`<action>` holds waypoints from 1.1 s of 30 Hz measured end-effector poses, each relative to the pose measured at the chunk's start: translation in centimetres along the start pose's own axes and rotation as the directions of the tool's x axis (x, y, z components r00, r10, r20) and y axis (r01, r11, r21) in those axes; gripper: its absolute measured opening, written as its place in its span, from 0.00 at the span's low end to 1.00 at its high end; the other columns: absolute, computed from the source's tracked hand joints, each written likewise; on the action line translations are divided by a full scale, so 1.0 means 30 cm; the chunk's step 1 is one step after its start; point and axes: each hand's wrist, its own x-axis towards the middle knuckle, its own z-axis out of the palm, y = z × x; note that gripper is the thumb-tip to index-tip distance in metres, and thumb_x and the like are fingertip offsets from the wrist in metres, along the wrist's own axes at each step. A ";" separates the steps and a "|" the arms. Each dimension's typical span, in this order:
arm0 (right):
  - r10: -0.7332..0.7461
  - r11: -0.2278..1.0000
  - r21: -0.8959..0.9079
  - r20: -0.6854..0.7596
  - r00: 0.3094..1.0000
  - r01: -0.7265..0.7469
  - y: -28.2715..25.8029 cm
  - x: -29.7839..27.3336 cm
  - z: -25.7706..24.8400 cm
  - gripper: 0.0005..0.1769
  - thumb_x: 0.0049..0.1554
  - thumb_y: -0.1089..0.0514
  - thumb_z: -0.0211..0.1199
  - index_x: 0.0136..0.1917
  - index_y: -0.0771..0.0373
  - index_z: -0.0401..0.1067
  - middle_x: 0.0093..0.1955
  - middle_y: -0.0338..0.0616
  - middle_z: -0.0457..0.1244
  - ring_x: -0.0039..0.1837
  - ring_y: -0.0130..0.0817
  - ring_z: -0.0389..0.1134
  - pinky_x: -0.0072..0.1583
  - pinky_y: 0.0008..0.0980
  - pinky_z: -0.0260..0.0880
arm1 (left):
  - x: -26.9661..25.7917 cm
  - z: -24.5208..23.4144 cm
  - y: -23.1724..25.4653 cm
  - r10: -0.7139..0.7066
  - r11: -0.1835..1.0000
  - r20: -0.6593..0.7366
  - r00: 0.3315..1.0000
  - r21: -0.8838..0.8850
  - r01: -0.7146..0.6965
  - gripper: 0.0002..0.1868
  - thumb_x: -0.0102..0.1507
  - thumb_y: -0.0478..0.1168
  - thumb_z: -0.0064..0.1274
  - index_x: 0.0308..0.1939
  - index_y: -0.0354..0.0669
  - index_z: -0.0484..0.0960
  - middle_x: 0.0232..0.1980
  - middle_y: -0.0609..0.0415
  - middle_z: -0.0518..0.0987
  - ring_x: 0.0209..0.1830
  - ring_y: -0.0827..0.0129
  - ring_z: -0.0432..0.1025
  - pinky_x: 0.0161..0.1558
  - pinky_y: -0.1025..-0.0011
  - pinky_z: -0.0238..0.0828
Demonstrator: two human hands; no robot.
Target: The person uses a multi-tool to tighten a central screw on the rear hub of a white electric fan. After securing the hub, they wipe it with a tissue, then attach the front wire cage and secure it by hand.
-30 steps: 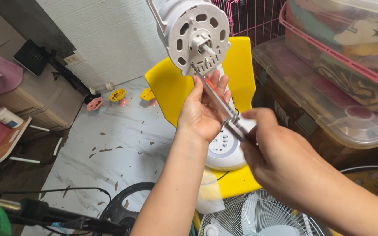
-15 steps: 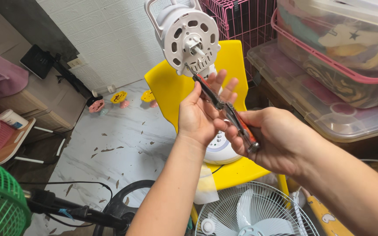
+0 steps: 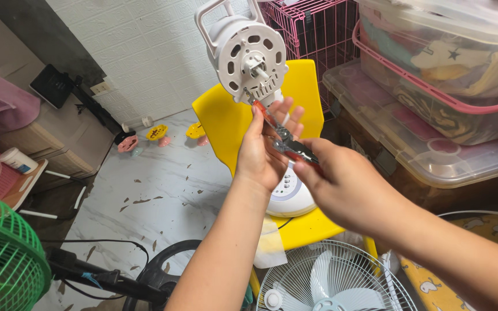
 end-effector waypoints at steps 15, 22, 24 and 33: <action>-0.044 0.984 -0.179 -0.163 0.986 0.014 0.022 0.066 -0.025 0.20 0.59 0.46 0.62 0.36 0.65 0.75 0.27 0.40 0.67 0.29 0.27 0.68 0.35 0.27 0.64 | -0.029 -0.023 -0.050 -0.038 0.991 -0.120 0.992 0.125 0.053 0.18 0.72 0.49 0.48 0.59 0.42 0.73 0.59 0.50 0.79 0.64 0.56 0.73 0.62 0.59 0.72; 0.292 0.323 0.726 0.534 0.793 -0.607 0.071 0.155 -0.001 0.18 0.64 0.47 0.54 0.55 0.65 0.67 0.34 0.39 0.63 0.28 0.20 0.59 0.30 0.22 0.58 | -0.065 -0.016 -0.014 -0.055 0.996 0.178 0.982 0.077 0.042 0.25 0.68 0.53 0.48 0.64 0.42 0.71 0.63 0.52 0.79 0.64 0.56 0.74 0.63 0.57 0.72; 0.207 0.210 0.710 0.640 0.740 -0.672 0.068 0.166 0.004 0.23 0.64 0.41 0.52 0.56 0.63 0.63 0.34 0.38 0.61 0.27 0.19 0.56 0.28 0.20 0.57 | -0.056 -0.020 -0.006 -0.059 0.993 0.029 0.998 0.103 0.056 0.23 0.68 0.54 0.49 0.60 0.44 0.73 0.61 0.53 0.80 0.62 0.57 0.74 0.61 0.57 0.72; -0.355 0.783 -0.528 0.053 0.933 0.328 -0.001 0.039 -0.019 0.17 0.55 0.46 0.70 0.53 0.56 0.75 0.34 0.41 0.69 0.37 0.36 0.71 0.40 0.37 0.67 | -0.002 -0.072 -0.015 -0.020 0.981 -0.158 0.987 0.187 0.050 0.16 0.68 0.52 0.56 0.51 0.48 0.75 0.54 0.54 0.81 0.60 0.58 0.76 0.59 0.60 0.73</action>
